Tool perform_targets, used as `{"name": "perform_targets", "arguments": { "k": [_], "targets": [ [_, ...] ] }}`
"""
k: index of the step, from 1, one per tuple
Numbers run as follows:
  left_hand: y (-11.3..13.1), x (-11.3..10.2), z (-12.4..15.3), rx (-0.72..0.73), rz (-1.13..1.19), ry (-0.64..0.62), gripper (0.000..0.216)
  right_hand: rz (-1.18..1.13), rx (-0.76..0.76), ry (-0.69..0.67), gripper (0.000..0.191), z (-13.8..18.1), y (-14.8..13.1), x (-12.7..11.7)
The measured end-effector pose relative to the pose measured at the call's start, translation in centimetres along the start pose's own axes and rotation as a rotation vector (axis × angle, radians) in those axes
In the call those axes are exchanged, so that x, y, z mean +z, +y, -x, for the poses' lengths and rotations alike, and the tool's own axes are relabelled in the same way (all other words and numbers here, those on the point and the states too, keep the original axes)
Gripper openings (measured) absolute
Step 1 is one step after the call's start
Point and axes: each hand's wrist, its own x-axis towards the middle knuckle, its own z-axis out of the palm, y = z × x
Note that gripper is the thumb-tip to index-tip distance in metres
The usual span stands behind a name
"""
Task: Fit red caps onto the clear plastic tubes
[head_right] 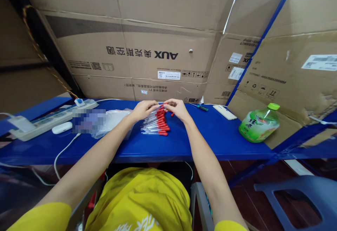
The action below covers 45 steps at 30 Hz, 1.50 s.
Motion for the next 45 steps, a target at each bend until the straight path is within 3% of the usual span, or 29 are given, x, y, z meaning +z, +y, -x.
{"name": "perform_targets", "arguments": {
  "k": [10,29,45],
  "targets": [
    [0.23,-0.34,-0.13,0.084,0.086,-0.040,0.043,-0.014,0.010,-0.013,0.047,0.11,-0.03,0.21],
    [0.69,0.05,-0.30,0.080,0.173,-0.058,0.044,0.019,0.011,-0.049,0.045,0.27,-0.19,0.80],
    [0.54,0.01,-0.09,0.018,-0.010,0.087,0.039,0.028,-0.030,-0.030,0.045,0.01,-0.14,0.03]
  ]
}}
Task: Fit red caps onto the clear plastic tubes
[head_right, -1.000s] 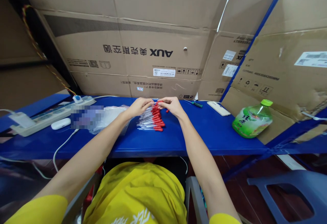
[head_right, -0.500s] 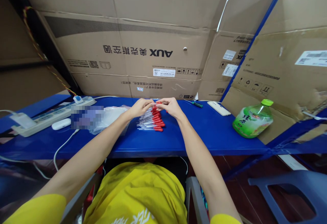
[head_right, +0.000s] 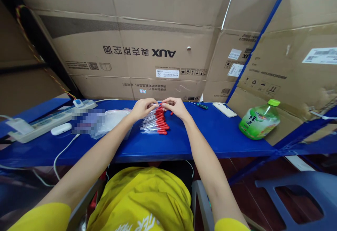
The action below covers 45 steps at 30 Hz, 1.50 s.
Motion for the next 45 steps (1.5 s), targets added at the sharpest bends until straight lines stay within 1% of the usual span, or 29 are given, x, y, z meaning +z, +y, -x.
{"name": "perform_targets", "arguments": {
  "k": [5,9,16,25,30,35,41,45],
  "targets": [
    [0.24,-0.16,-0.14,-0.015,0.048,-0.007,0.045,-0.001,0.006,0.045,0.047,0.08,-0.29,-0.05],
    [0.22,-0.24,-0.30,0.014,0.115,-0.057,0.045,-0.013,0.009,0.057,0.046,0.11,-0.37,-0.11],
    [0.13,-0.42,-0.30,0.040,0.164,-0.110,0.044,0.041,0.043,0.015,0.045,0.17,0.15,-0.23],
    [0.10,-0.42,-0.21,0.048,0.166,-0.127,0.042,0.060,0.034,-0.003,0.045,0.30,0.09,-0.16],
    [0.18,-0.45,-0.25,0.057,0.179,-0.134,0.044,0.048,0.034,-0.004,0.044,0.23,0.14,-0.09],
    [0.16,-0.34,-0.24,0.063,0.144,-0.143,0.045,0.049,0.041,-0.007,0.043,0.21,0.04,0.02],
    [0.00,-0.11,-0.24,0.101,0.040,-0.095,0.044,0.014,0.071,0.002,0.047,0.26,-0.23,0.26],
    [-0.04,-0.05,-0.24,0.120,-0.010,-0.095,0.043,-0.017,0.106,-0.012,0.047,0.34,-0.13,0.24]
  ]
}}
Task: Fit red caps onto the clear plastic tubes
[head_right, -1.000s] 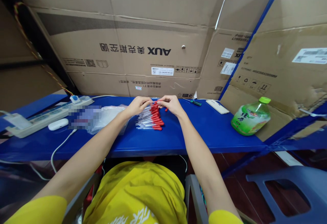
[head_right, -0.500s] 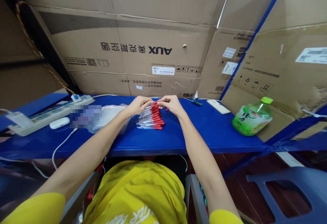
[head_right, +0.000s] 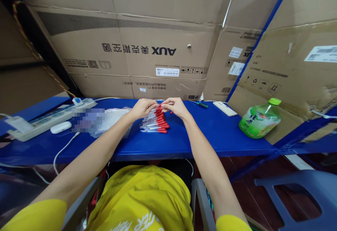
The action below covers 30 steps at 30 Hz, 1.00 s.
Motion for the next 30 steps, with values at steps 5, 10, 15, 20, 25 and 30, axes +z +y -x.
{"name": "perform_targets", "arguments": {
  "k": [5,10,15,20,25,30],
  "targets": [
    [0.3,0.0,0.0,0.008,0.042,-0.027,0.044,0.028,0.015,-0.047,0.047,0.1,0.1,0.1],
    [0.4,0.0,-0.1,-0.013,0.092,-0.035,0.045,0.092,-0.068,-0.049,0.044,0.2,-0.3,0.5],
    [0.3,0.3,0.0,-0.032,0.136,-0.043,0.044,0.159,-0.113,-0.056,0.041,0.3,-0.4,0.7],
    [0.3,0.5,0.0,-0.048,0.183,-0.042,0.044,0.191,-0.146,-0.070,0.037,0.2,-0.1,0.6],
    [-0.1,0.4,-0.1,-0.081,0.235,-0.068,0.048,0.278,-0.198,-0.035,0.031,-0.2,0.4,0.6],
    [-1.1,0.2,0.1,-0.183,0.024,-0.035,0.047,0.563,-0.357,0.098,0.016,-1.1,1.5,0.6]
  ]
}}
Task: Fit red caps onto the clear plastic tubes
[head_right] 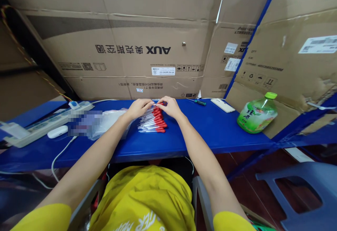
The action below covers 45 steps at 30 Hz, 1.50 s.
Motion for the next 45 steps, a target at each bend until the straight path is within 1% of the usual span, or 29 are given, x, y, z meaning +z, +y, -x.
{"name": "perform_targets", "arguments": {
  "k": [2,5,7,10,13,17,20,23,26,29,31,33,39,42,45],
  "targets": [
    [-0.5,0.1,0.1,-0.033,-0.024,0.049,0.047,0.104,0.007,0.030,0.012,-0.1,0.6,0.3],
    [-1.5,0.4,0.2,-0.068,-0.053,0.098,0.042,0.188,0.054,0.028,0.010,-0.2,1.2,0.9],
    [-2.0,0.7,0.3,-0.122,-0.092,0.086,0.037,0.220,0.092,0.011,0.009,-0.2,1.5,1.3],
    [-2.5,1.2,0.4,-0.171,-0.113,0.026,0.030,0.236,0.120,-0.015,0.009,-0.3,1.8,1.8],
    [-2.9,1.6,0.4,-0.206,-0.148,0.004,0.028,0.214,0.128,-0.023,0.012,-0.3,2.1,2.2],
    [-3.4,2.1,0.3,-0.229,-0.186,0.012,0.029,0.184,0.170,-0.012,0.019,-0.3,2.4,2.5],
    [-4.0,2.4,0.3,-0.252,-0.182,0.000,0.028,0.085,0.149,-0.024,0.021,-0.4,2.5,2.6],
    [-4.4,2.6,0.4,-0.283,-0.182,-0.036,0.028,-0.008,0.148,0.009,0.023,-0.4,2.3,2.4],
    [-4.5,2.7,0.4,-0.297,-0.182,-0.067,0.025,0.006,0.161,0.094,0.023,-0.3,2.2,1.7],
    [-4.3,2.6,0.4,-0.330,-0.185,-0.091,0.026,0.027,0.227,0.140,0.023,-0.1,2.3,0.8],
    [-4.1,2.5,0.4,-0.362,-0.191,-0.097,0.028,0.042,0.271,0.118,0.022,0.1,2.4,0.5],
    [-4.0,2.4,0.4,-0.389,-0.200,-0.095,0.028,0.067,0.276,0.082,0.021,0.2,2.5,0.5],
    [-3.7,2.1,0.4,-0.474,-0.222,-0.076,0.027,0.058,0.189,0.018,0.018,0.0,2.9,1.3],
    [-3.8,2.0,0.4,-0.473,-0.201,-0.083,0.026,0.060,0.171,0.013,0.020,0.0,3.2,1.5],
    [-4.2,2.0,0.3,-0.445,-0.178,-0.128,0.026,0.111,0.232,0.036,0.022,0.1,3.5,1.3]
  ]
}}
